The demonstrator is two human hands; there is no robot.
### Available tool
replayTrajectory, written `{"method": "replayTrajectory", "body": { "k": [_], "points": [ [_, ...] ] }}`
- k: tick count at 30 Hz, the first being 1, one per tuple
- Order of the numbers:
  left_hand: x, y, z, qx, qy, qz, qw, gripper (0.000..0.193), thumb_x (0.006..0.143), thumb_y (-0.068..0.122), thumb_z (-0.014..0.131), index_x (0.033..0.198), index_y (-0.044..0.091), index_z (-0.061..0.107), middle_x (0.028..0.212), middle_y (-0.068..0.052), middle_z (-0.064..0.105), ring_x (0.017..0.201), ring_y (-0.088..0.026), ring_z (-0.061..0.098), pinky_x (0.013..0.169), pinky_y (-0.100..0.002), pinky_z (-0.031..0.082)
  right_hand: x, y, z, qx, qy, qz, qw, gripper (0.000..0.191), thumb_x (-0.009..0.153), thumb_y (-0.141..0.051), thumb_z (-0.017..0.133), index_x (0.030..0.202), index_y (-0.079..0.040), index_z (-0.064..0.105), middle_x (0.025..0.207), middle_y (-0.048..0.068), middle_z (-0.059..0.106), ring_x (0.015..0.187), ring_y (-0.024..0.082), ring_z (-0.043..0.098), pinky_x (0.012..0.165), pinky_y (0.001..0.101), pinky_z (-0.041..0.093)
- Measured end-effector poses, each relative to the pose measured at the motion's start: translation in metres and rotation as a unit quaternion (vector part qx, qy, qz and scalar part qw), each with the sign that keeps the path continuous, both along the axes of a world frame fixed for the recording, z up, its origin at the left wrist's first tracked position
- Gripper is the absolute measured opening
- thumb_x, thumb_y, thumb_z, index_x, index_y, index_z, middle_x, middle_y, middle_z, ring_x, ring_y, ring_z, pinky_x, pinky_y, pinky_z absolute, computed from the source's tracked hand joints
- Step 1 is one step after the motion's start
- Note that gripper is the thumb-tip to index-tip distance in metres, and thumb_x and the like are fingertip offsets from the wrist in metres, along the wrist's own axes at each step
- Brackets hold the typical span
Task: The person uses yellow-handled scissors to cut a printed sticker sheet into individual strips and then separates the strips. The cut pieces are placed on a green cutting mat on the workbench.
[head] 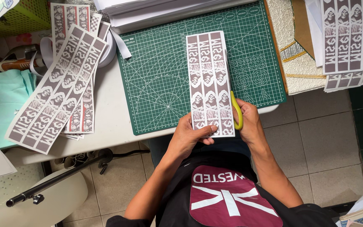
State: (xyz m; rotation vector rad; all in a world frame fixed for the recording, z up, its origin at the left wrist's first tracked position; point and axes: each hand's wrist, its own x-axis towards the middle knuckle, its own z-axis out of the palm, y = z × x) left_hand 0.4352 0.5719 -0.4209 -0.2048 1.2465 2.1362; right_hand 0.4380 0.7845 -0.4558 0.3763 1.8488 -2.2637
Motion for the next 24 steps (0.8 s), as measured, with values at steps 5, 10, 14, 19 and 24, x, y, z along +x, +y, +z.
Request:
{"method": "replayTrajectory", "body": {
  "k": [5,10,14,19,24],
  "points": [
    [0.0019,-0.0003,0.0005,0.005,0.002,-0.002,1.000,0.033,0.086,0.003,0.078,0.114,-0.007,0.062,0.087,-0.011,0.072,0.061,-0.014,0.071,0.054,-0.022,0.060,-0.0015,-0.0030,0.0017,0.014,-0.004,-0.011,1.000,0.042,0.099,-0.022,0.068,0.124,0.011,0.065,0.099,0.016,0.077,0.077,0.011,0.073,0.067,0.0226,0.060],
    [0.0060,0.0016,0.0002,0.019,0.000,-0.009,1.000,0.032,0.086,0.003,0.077,0.113,-0.007,0.063,0.087,-0.011,0.073,0.061,-0.013,0.070,0.054,-0.021,0.059,-0.0050,-0.0002,0.0007,-0.014,0.013,-0.005,1.000,0.044,0.098,-0.024,0.069,0.125,0.011,0.065,0.100,0.015,0.076,0.078,0.011,0.073,0.067,0.0223,0.060],
    [0.0058,0.0014,-0.0017,0.029,-0.002,-0.003,1.000,0.031,0.087,0.003,0.077,0.114,-0.007,0.062,0.088,-0.011,0.073,0.062,-0.013,0.071,0.055,-0.021,0.059,-0.0046,-0.0005,0.0002,-0.011,0.003,-0.010,1.000,0.044,0.098,-0.024,0.069,0.125,0.011,0.065,0.100,0.015,0.077,0.077,0.011,0.073,0.066,0.0221,0.060],
    [0.0053,0.0011,-0.0023,0.017,0.002,-0.005,1.000,0.032,0.088,0.003,0.077,0.114,-0.007,0.062,0.088,-0.012,0.073,0.062,-0.013,0.071,0.055,-0.021,0.060,-0.0045,-0.0019,0.0000,0.004,0.004,-0.017,1.000,0.044,0.097,-0.023,0.070,0.126,0.010,0.065,0.101,0.014,0.076,0.078,0.010,0.072,0.067,0.0212,0.059],
    [0.0085,0.0034,0.0018,0.027,0.000,-0.007,1.000,0.033,0.086,0.002,0.077,0.114,-0.007,0.061,0.087,-0.011,0.072,0.061,-0.013,0.070,0.054,-0.022,0.059,-0.0067,-0.0003,0.0004,-0.015,0.007,-0.011,1.000,0.046,0.097,-0.024,0.071,0.126,0.011,0.065,0.101,0.015,0.076,0.078,0.010,0.072,0.067,0.0220,0.060]
  ]
}}
